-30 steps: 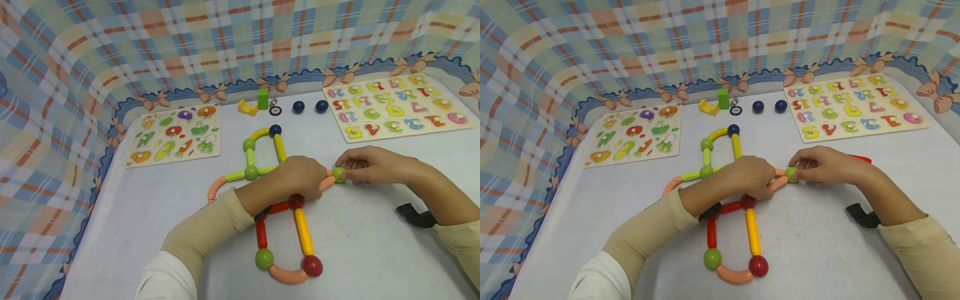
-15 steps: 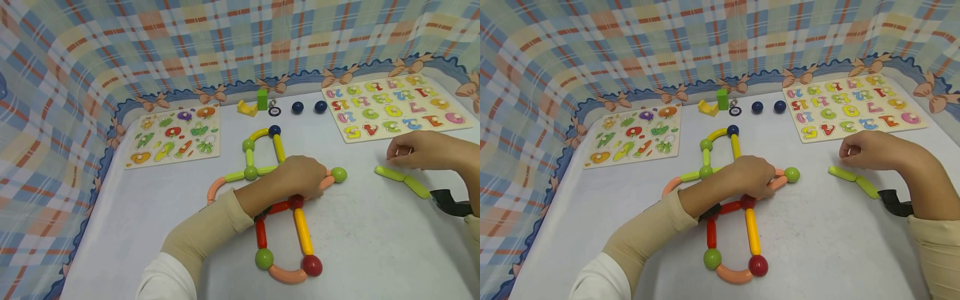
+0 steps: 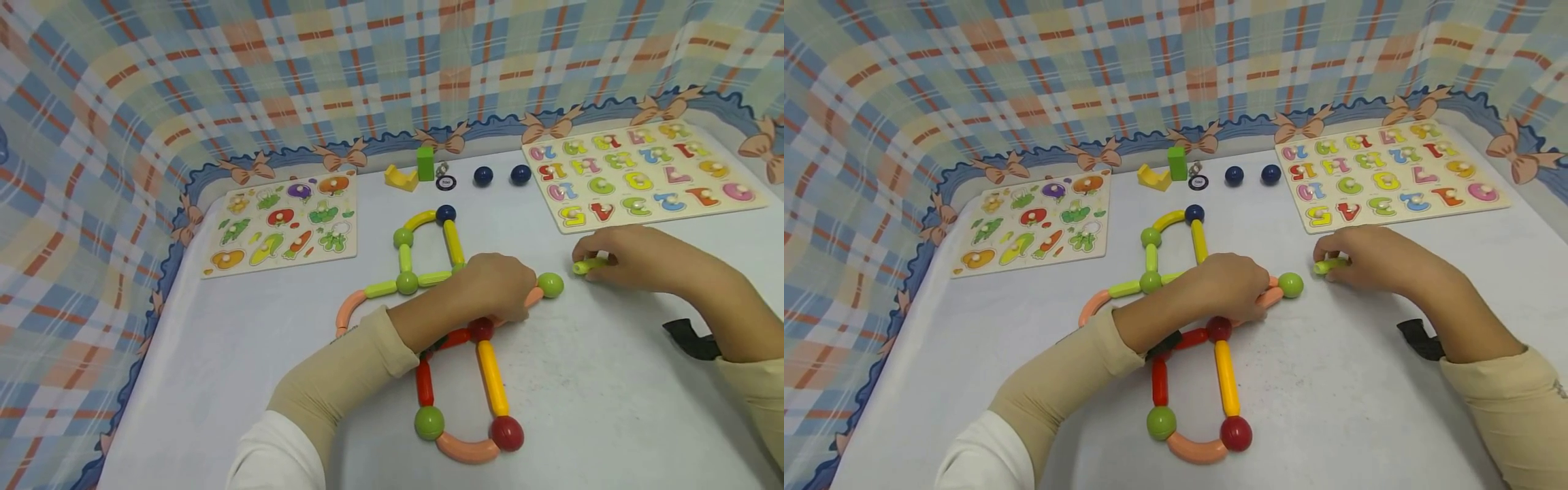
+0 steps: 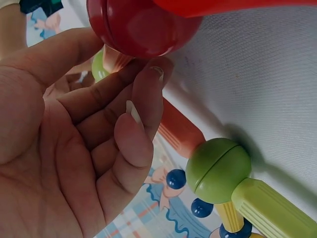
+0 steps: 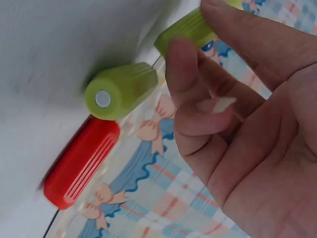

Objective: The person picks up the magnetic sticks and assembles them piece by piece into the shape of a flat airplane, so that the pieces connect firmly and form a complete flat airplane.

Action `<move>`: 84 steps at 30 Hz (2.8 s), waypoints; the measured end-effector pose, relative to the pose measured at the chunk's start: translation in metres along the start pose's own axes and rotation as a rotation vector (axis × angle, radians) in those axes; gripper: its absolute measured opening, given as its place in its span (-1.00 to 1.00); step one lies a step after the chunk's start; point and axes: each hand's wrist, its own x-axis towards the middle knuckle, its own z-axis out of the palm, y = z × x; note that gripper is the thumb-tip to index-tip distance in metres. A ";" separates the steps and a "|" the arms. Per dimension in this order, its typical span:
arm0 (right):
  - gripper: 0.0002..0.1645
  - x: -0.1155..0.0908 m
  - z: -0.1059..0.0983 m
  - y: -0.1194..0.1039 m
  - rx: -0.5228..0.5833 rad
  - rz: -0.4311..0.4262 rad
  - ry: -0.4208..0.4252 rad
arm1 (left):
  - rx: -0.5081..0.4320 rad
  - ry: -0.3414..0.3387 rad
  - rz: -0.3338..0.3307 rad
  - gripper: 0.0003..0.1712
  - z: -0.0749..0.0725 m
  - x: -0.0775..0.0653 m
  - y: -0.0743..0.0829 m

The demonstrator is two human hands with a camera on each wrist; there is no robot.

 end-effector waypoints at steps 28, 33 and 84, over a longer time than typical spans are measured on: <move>-0.68 -0.011 -0.008 0.019 -0.104 0.257 -0.091 | -0.019 -0.013 0.008 -0.71 0.004 0.000 0.000; -0.77 -0.010 -0.003 0.018 -0.053 0.182 -0.167 | -0.023 -0.012 -0.003 -0.73 0.005 0.000 0.000; -0.53 0.150 -0.049 0.022 -0.025 -0.045 -0.104 | -0.002 0.064 0.046 -0.73 0.004 0.001 0.000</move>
